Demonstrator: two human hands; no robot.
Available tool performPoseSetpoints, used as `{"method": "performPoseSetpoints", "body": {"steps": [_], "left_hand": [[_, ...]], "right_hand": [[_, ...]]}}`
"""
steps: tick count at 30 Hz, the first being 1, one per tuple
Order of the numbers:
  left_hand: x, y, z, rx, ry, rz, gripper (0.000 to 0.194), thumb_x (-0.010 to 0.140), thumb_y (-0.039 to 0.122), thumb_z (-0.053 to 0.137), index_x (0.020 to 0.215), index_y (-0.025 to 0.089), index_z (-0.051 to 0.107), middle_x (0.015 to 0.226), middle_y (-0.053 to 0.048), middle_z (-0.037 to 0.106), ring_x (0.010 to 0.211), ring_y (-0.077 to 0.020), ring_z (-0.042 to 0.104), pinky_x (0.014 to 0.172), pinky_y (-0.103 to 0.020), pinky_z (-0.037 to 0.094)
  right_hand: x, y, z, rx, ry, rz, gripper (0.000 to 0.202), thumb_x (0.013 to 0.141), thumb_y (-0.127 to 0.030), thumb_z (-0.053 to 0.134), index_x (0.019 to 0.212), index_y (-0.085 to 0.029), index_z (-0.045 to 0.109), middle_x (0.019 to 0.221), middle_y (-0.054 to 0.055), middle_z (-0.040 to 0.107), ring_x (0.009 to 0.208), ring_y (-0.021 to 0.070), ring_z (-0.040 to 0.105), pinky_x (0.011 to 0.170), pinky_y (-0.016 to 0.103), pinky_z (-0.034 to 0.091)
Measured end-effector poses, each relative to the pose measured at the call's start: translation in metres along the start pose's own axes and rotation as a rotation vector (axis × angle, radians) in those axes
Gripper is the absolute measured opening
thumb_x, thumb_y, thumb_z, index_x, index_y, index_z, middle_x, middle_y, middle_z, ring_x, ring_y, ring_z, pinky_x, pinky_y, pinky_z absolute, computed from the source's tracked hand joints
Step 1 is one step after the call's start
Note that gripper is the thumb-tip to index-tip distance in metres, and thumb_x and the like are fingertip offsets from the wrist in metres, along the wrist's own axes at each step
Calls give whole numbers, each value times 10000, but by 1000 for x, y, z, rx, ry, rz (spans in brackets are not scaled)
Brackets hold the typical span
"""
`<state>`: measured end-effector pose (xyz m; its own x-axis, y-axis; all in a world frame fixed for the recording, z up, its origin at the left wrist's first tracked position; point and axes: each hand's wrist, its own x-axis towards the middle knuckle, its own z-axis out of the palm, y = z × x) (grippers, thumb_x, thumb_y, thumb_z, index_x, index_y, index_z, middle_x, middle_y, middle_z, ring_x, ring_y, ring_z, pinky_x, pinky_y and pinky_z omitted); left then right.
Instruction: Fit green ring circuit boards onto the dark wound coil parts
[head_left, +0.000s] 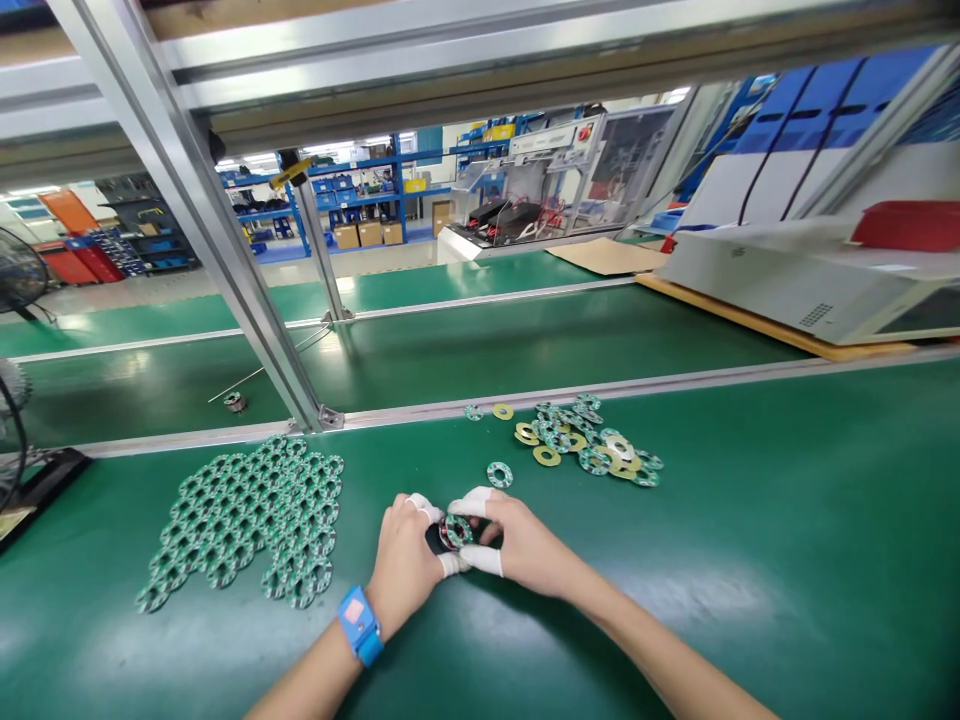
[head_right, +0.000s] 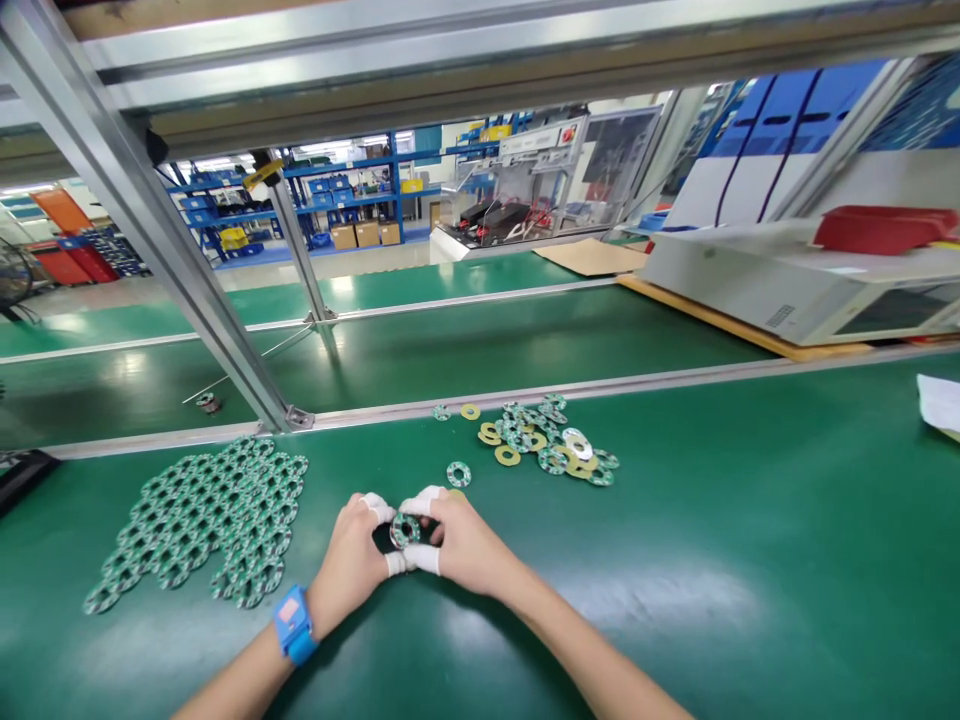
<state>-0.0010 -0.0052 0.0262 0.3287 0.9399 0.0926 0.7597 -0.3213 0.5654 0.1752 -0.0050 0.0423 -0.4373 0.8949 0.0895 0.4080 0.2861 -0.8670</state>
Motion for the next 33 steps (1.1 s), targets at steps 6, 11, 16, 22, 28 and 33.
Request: {"method": "performPoseSetpoints", "body": {"steps": [6, 11, 16, 22, 28, 33], "left_hand": [[0, -1, 1, 7, 7, 13, 276, 708, 424, 686, 787, 165, 632, 889, -66, 598, 854, -232, 482, 727, -332, 378], [-1, -1, 2, 17, 18, 17, 264, 711, 427, 688, 770, 176, 632, 863, -55, 606, 838, -228, 483, 715, -328, 368], [1, 0, 2, 28, 32, 27, 264, 715, 431, 684, 754, 175, 630, 830, -46, 609, 822, -221, 480, 694, -317, 356], [0, -1, 2, 30, 33, 21, 250, 721, 410, 677, 758, 168, 628, 823, -47, 606, 818, -219, 477, 702, -318, 355], [0, -1, 4, 51, 35, 27, 197, 717, 362, 665, 760, 174, 624, 839, -47, 608, 826, -224, 486, 698, -324, 357], [1, 2, 1, 80, 29, 11, 173, 720, 330, 643, 776, 166, 631, 836, -55, 606, 835, -237, 495, 726, -355, 394]], "right_hand": [[-2, -4, 4, -374, 21, -48, 346, 751, -169, 670, 1090, -226, 625, 1089, 73, 588, 938, 240, 554, 790, 336, 467], [-6, -8, 4, -554, -7, -55, 273, 816, -188, 624, 1088, -207, 618, 989, 78, 621, 910, 252, 560, 761, 345, 476], [-5, -9, 6, -647, -30, -56, 235, 837, -180, 608, 1072, -178, 617, 973, 82, 625, 894, 253, 567, 739, 329, 471], [-5, -10, 7, -687, -47, -35, 171, 848, -198, 577, 1002, -163, 641, 914, 86, 628, 844, 262, 572, 694, 331, 470], [-3, -10, 9, -498, 41, -51, 301, 791, -195, 599, 1092, -187, 596, 1060, 91, 614, 951, 255, 560, 789, 336, 459], [5, -15, 7, -433, -11, -44, 252, 727, -165, 614, 977, -195, 638, 948, 51, 631, 840, 229, 594, 717, 294, 462]]}}
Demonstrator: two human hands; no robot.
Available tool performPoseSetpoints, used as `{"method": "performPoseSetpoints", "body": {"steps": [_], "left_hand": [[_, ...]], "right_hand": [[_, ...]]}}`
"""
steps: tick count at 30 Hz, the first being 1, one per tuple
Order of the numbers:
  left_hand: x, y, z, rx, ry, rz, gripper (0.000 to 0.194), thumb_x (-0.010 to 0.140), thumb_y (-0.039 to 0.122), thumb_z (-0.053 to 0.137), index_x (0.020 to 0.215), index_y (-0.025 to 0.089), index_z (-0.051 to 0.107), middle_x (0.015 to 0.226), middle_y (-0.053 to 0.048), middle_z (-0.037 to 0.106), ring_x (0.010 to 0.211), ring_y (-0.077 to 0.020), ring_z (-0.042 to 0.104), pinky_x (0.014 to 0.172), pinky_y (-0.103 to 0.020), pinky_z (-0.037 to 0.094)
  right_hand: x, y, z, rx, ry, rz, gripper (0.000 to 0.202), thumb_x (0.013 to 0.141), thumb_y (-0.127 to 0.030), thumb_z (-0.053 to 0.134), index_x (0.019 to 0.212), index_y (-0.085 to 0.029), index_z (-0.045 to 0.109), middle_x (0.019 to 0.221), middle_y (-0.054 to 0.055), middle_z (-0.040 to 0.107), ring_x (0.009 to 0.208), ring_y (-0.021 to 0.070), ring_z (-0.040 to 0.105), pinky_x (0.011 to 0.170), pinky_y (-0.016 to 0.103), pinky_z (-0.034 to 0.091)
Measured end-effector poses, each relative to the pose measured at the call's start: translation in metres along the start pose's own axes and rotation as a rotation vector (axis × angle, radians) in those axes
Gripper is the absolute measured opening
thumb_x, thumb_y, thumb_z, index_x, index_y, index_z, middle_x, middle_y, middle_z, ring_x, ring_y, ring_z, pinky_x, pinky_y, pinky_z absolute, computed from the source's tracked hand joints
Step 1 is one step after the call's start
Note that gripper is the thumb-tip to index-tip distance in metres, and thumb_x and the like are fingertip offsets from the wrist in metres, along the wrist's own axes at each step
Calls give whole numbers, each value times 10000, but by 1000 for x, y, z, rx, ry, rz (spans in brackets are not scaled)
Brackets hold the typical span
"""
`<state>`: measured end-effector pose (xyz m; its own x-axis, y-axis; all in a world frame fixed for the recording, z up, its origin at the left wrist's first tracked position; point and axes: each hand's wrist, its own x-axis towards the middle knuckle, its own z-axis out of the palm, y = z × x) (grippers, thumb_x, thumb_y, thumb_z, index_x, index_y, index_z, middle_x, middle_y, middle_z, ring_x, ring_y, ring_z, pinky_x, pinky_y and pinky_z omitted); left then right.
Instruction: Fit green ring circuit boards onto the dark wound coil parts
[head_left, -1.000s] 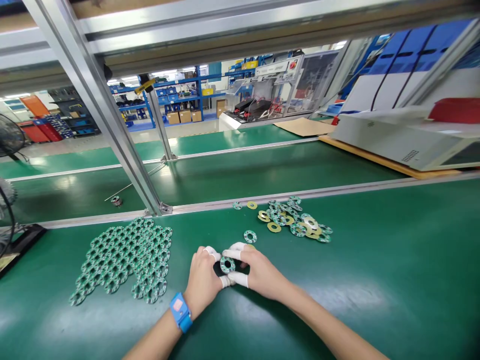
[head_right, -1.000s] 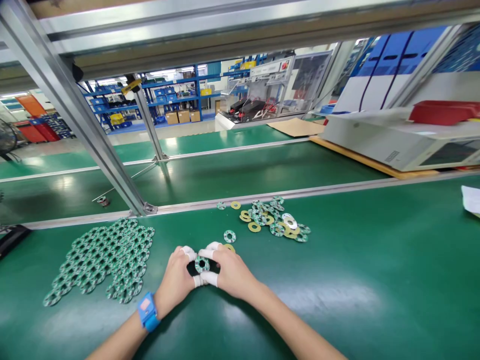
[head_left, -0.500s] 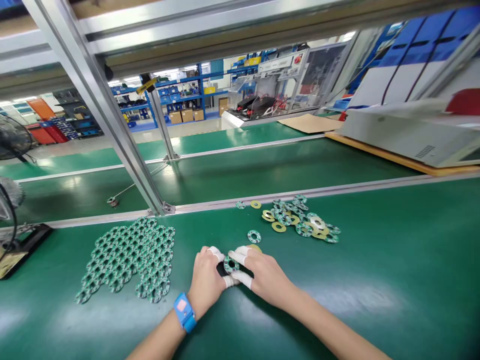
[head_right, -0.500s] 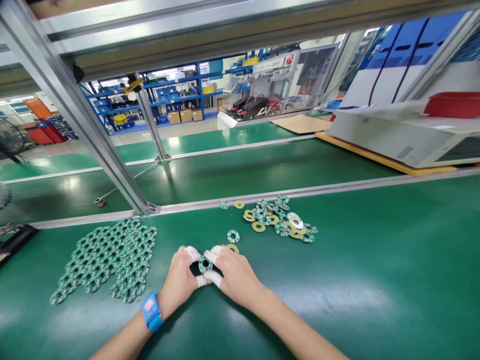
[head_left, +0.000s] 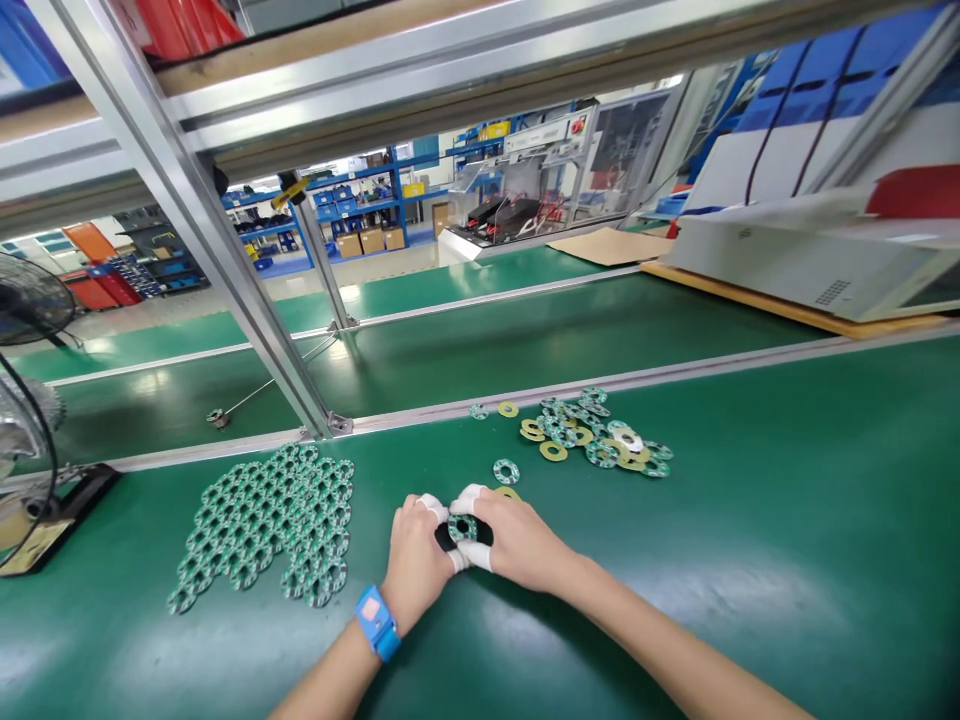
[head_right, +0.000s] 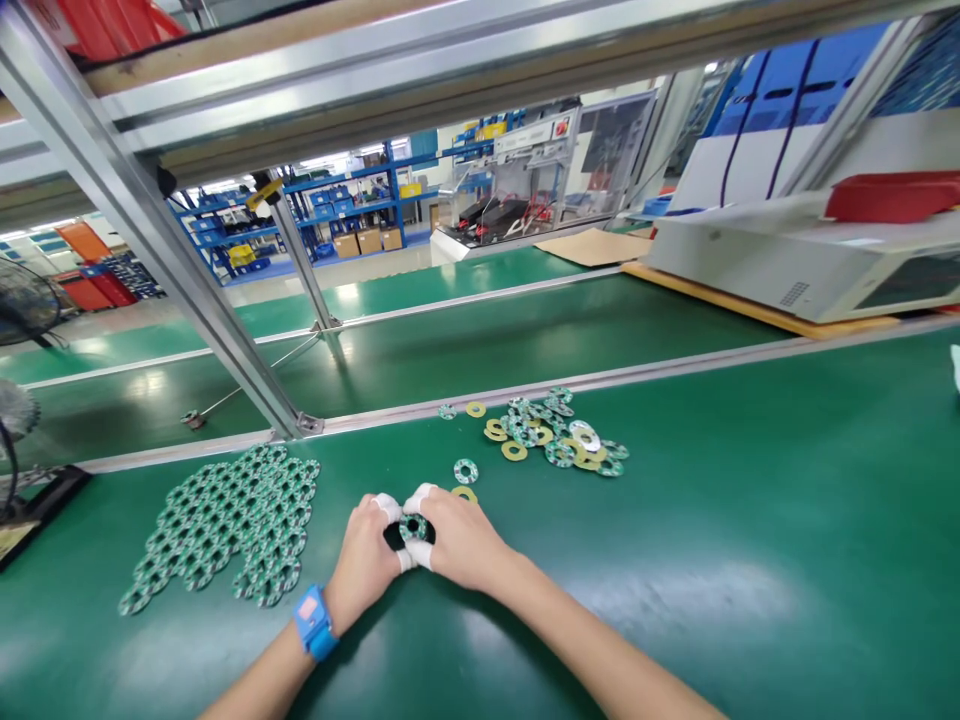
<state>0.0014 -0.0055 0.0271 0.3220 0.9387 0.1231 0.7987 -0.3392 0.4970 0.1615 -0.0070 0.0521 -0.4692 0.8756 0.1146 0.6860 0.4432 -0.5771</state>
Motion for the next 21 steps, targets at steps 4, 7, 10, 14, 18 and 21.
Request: {"method": "performPoseSetpoints", "body": {"steps": [4, 7, 10, 14, 18, 21], "left_hand": [[-10, 1, -13, -65, -43, 48, 419, 653, 286, 684, 1037, 143, 601, 1013, -94, 586, 948, -261, 509, 827, -405, 450], [-19, 2, -20, -82, 13, 172, 521, 699, 140, 596, 1210, 140, 496, 1197, -120, 517, 1106, -247, 476, 960, -403, 429], [-22, 3, -17, 40, 12, 345, 404, 744, -1, 405, 1077, 151, 576, 1109, -107, 571, 1045, -212, 532, 929, -372, 475], [-19, -1, -6, 194, -12, 448, 347, 789, -18, 319, 877, 144, 613, 915, -99, 614, 892, -200, 590, 818, -357, 542], [-20, -11, -1, 282, 77, 614, 349, 860, 34, 294, 870, 120, 633, 896, -129, 630, 981, -237, 591, 817, -390, 554], [-23, -16, -1, 360, 126, 687, 369, 897, 61, 270, 982, 96, 627, 968, -150, 642, 1077, -245, 564, 852, -391, 550]], "right_hand": [[-2, 4, 2, 75, 39, 5, 284, 738, -168, 599, 1012, -221, 646, 975, 45, 635, 856, 230, 597, 749, 312, 468], [-8, 12, 6, 243, 76, -11, 402, 732, -172, 605, 1133, -189, 593, 1076, 85, 616, 938, 246, 581, 828, 358, 471], [-11, 20, 9, 382, 58, -63, 419, 737, -143, 564, 1156, -145, 566, 1099, 116, 608, 965, 246, 575, 857, 378, 470], [-11, 22, 12, 422, 106, -52, 327, 739, -80, 494, 1042, -144, 601, 971, 93, 629, 880, 222, 589, 812, 369, 491], [-13, 20, 19, 404, 141, -47, 339, 735, -97, 527, 1069, -145, 567, 1017, 107, 605, 924, 232, 569, 840, 387, 478], [-14, 19, 27, 379, 176, -14, 333, 730, -92, 510, 1054, -153, 557, 1013, 110, 596, 925, 239, 563, 839, 402, 476]]}}
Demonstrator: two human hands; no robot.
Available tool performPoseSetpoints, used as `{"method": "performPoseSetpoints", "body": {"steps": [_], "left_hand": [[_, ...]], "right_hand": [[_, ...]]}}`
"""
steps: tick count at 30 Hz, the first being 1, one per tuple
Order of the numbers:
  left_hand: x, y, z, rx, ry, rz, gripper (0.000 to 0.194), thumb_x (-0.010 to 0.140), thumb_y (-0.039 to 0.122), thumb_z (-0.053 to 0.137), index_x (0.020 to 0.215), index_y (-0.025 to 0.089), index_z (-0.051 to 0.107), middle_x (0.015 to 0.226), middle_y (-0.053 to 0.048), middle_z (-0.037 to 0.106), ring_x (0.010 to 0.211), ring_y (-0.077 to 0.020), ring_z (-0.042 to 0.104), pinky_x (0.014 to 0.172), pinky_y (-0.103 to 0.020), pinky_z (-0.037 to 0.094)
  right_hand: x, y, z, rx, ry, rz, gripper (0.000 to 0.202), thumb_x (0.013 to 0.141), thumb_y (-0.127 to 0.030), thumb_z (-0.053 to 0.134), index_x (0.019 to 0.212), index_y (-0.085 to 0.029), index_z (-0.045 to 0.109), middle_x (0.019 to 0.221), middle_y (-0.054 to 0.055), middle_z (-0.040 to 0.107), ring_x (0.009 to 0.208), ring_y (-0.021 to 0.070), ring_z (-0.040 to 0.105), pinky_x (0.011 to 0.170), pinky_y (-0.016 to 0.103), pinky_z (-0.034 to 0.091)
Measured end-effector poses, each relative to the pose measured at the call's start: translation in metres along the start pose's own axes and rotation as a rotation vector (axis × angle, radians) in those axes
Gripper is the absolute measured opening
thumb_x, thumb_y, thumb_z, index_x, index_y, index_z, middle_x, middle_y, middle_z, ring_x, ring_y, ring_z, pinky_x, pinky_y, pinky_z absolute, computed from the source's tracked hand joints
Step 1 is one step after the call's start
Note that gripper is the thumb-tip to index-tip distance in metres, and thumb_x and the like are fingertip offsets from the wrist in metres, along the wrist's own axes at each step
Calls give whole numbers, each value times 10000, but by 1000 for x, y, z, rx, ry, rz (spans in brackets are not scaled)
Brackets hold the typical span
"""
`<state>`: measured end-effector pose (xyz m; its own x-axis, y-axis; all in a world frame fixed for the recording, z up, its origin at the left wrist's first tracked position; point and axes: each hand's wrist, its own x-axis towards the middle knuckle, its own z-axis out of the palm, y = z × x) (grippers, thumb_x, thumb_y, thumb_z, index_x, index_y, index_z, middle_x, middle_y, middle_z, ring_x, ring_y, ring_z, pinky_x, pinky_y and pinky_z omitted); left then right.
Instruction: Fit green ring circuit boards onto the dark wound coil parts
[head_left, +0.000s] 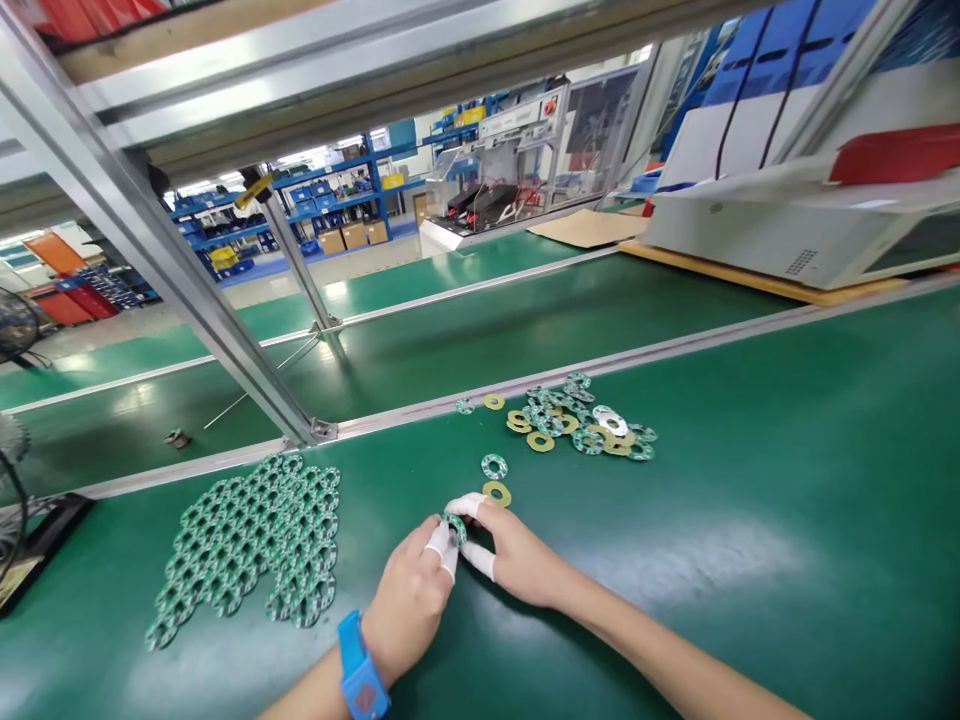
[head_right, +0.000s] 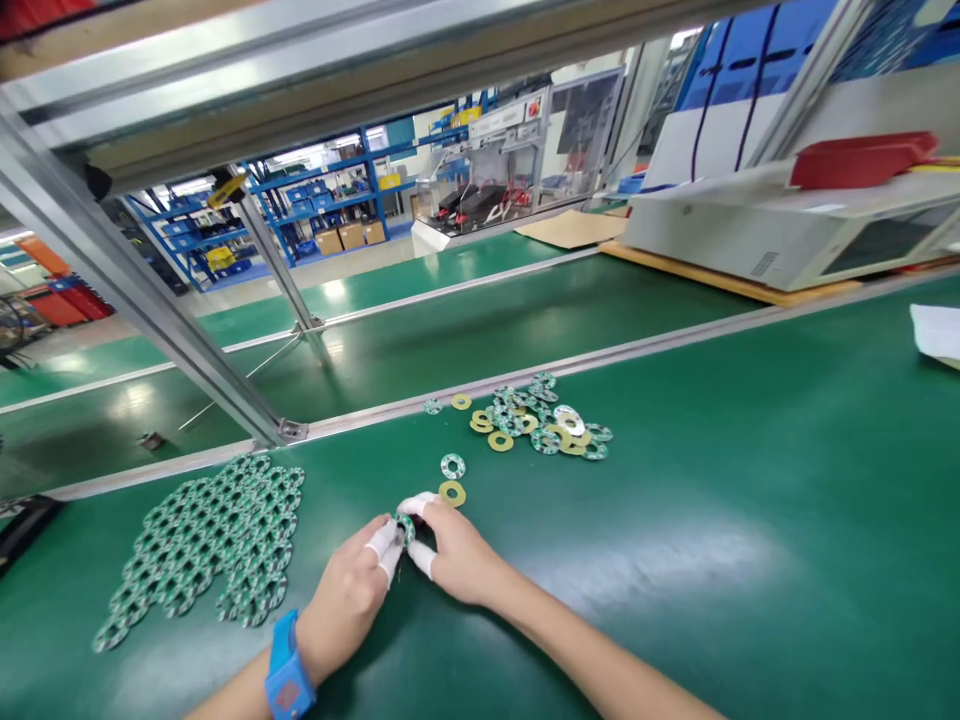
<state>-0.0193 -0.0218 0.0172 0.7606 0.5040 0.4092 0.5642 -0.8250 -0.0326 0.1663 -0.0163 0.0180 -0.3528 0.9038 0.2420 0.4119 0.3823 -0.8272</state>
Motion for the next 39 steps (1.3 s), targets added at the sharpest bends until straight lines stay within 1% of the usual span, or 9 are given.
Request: {"method": "performPoseSetpoints", "body": {"steps": [8, 14, 17, 19, 22, 25, 29, 35, 39], "left_hand": [[1, 0, -4, -106, -37, -35, 285, 864, 60, 376, 978, 104, 633, 1004, -134, 642, 1121, -261, 541, 919, -387, 512], [33, -12, -18, -436, -232, -372, 482, 706, 248, 716, 1150, 150, 557, 1132, -107, 588, 1024, -214, 563, 901, -303, 488], [73, -59, -11, -443, -286, -400, 208, 697, 262, 729, 871, 189, 641, 883, -4, 637, 833, -140, 589, 770, -209, 479], [101, -107, -4, -351, -181, -542, 115, 799, 218, 620, 896, 156, 628, 926, -37, 627, 890, -147, 573, 826, -244, 447], [127, -176, 9, -238, -81, -752, 152, 870, 206, 524, 937, 91, 598, 980, -104, 602, 931, -188, 564, 867, -354, 434], [128, -208, 21, -199, -45, -861, 225, 849, 266, 577, 1002, 101, 575, 1035, -96, 586, 958, -212, 563, 862, -412, 450], [108, -193, 24, -173, 45, -853, 463, 806, 284, 604, 1184, 43, 491, 1243, -225, 455, 1170, -319, 435, 982, -466, 363], [83, -115, -5, -289, 27, -541, 511, 751, 274, 635, 1220, 121, 502, 1281, -149, 463, 1205, -264, 421, 1054, -400, 331], [75, -63, -19, -416, -54, -283, 451, 763, 299, 611, 1185, 158, 541, 1267, -133, 484, 1186, -268, 445, 1035, -427, 362]], "right_hand": [[-2, -4, -6, -20, 56, 9, 358, 762, -156, 500, 1117, -149, 547, 1057, 117, 597, 939, 245, 572, 831, 405, 495], [-5, 14, -7, -277, 427, -118, 222, 881, -231, 469, 1050, -195, 609, 994, 97, 643, 903, 259, 606, 789, 416, 527], [-5, 28, -3, -408, 506, -188, 255, 897, -218, 458, 1108, -198, 599, 1021, 101, 652, 960, 274, 605, 820, 429, 528], [-3, 33, -2, -464, 505, -199, 278, 901, -210, 446, 1141, -193, 586, 1039, 100, 653, 972, 271, 607, 818, 422, 538], [0, 37, -3, -537, 540, -242, 274, 904, -222, 440, 1127, -195, 597, 1008, 85, 668, 942, 256, 626, 780, 388, 561], [1, 37, -5, -584, 601, -280, 254, 903, -226, 439, 1068, -201, 631, 947, 70, 681, 896, 242, 643, 732, 351, 575], [1, 36, -6, -564, 569, -326, 233, 900, -188, 444, 1003, -218, 651, 852, 51, 680, 827, 214, 649, 724, 313, 562], [-4, 22, -2, -502, 509, -377, 240, 902, -148, 420, 977, -189, 644, 791, 73, 663, 744, 204, 632, 679, 307, 538], [-54, -1, -5, -567, 444, -369, 239, 903, -155, 420, 998, -194, 636, 713, 47, 647, 623, 178, 599, 561, 268, 512]]}}
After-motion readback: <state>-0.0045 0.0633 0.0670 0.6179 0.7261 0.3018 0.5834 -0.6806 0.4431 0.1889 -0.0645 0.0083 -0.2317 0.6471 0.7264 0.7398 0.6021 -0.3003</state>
